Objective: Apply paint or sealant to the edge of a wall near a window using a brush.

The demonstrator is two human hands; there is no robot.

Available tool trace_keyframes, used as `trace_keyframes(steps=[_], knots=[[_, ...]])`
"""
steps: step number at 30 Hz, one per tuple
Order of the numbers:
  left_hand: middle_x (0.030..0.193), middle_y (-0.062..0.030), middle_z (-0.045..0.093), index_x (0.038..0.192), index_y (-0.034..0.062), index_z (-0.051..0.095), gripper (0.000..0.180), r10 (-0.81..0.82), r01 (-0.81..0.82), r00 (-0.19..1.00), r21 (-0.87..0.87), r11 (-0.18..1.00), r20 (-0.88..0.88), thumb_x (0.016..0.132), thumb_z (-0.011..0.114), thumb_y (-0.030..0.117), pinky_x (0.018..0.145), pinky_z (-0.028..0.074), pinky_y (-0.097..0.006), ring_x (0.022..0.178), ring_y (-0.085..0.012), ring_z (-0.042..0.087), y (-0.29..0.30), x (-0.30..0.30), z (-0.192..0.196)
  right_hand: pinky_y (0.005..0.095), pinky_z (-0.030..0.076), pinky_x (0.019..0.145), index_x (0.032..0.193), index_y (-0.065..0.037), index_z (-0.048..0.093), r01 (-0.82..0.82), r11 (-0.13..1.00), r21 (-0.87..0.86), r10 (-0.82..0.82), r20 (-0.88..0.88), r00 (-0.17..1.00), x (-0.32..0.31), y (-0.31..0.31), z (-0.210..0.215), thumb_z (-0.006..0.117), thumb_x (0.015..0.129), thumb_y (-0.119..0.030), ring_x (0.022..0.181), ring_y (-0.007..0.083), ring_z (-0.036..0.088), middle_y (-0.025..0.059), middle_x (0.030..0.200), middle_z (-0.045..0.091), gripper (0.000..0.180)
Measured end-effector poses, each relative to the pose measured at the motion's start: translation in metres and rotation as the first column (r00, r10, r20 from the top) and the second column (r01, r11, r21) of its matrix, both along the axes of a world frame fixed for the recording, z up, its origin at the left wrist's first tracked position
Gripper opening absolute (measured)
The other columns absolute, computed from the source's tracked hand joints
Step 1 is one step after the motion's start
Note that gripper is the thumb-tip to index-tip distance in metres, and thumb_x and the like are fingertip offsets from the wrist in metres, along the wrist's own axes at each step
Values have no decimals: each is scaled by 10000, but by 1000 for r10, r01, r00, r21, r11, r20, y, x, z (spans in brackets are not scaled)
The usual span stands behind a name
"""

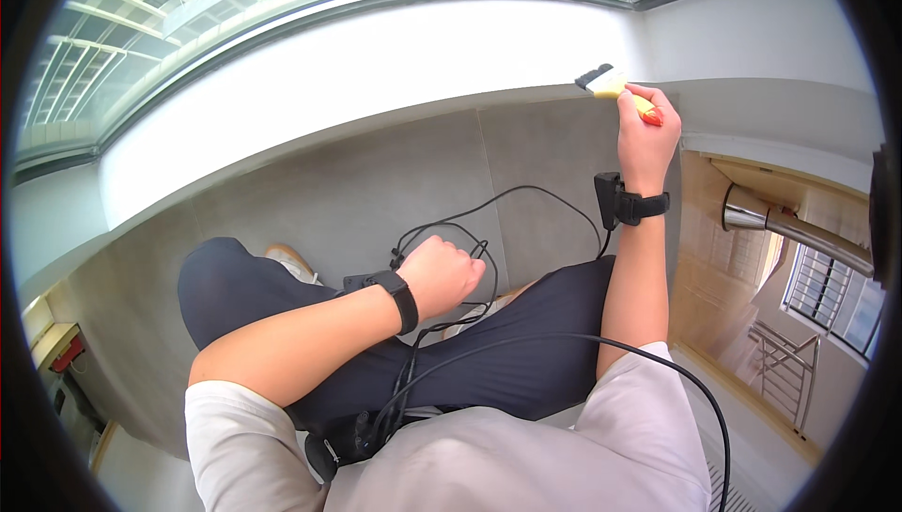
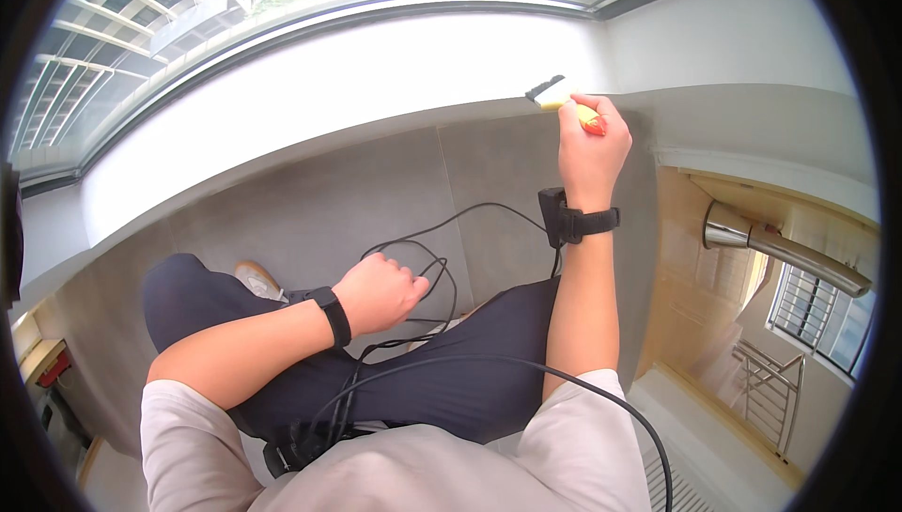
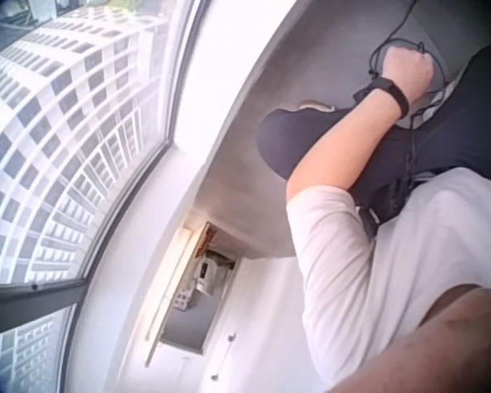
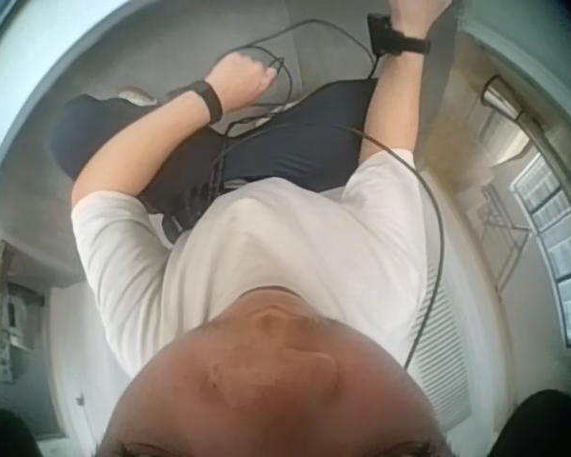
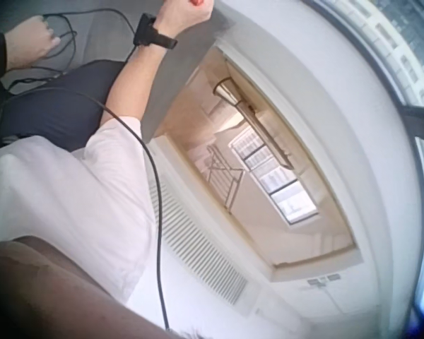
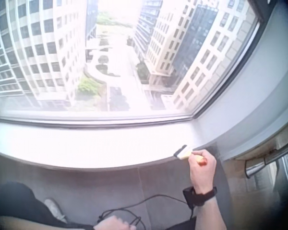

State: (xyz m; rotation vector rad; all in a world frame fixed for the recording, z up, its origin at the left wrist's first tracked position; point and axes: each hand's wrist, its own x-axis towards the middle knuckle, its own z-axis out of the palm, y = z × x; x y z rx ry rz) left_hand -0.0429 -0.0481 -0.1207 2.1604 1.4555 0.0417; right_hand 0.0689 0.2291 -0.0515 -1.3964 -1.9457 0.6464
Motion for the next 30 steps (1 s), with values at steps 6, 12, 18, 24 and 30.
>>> trace_keyframes(steps=[6, 12, 18, 24, 30], knots=[[779, -72, 688, 933, 77, 617, 203, -21, 22, 1000, -48, 999, 13, 867, 686, 256, 662, 517, -378, 733, -251, 708, -1, -4, 3, 276, 497, 656, 971, 2, 720, -608, 764, -218, 488, -421, 765, -103, -74, -18, 695, 868, -82, 719, 107, 625, 61, 777, 687, 136], [791, -68, 693, 937, 83, 619, 218, -26, 27, 999, -68, 997, 27, 864, 700, 271, 666, 512, -374, 756, -246, 714, -3, -4, 7, 271, 484, 651, 951, 8, 713, -649, 710, -273, 537, -387, 750, -148, -87, -49, 688, 879, -128, 704, 106, 610, 62, 762, 674, 156], [791, -56, 689, 920, 88, 608, 222, -40, 39, 999, -47, 998, -18, 866, 705, 281, 664, 504, -358, 754, -235, 710, -4, -5, 7, 215, 435, 601, 985, -2, 734, -385, 914, -130, 347, -244, 906, -26, 23, -46, 692, 937, -121, 668, 47, 557, -17, 770, 634, 136], [777, -74, 712, 914, 80, 624, 136, -18, 19, 999, -31, 999, 36, 860, 673, 195, 655, 517, -378, 760, -252, 723, -2, -5, 11, 266, 487, 665, 975, 37, 727, 212, 977, -41, -213, -37, 976, 43, 78, -13, 693, 918, -132, 699, 100, 594, 30, 800, 680, 182], [780, -60, 691, 930, 85, 609, 252, -60, 58, 998, -73, 996, -15, 864, 716, 303, 659, 520, -370, 748, -247, 714, -1, -4, 6, 240, 500, 614, 1015, 10, 714, -591, 764, -260, 398, -531, 748, -81, -17, -31, 702, 940, -150, 681, 84, 639, 30, 808, 679, 176]])
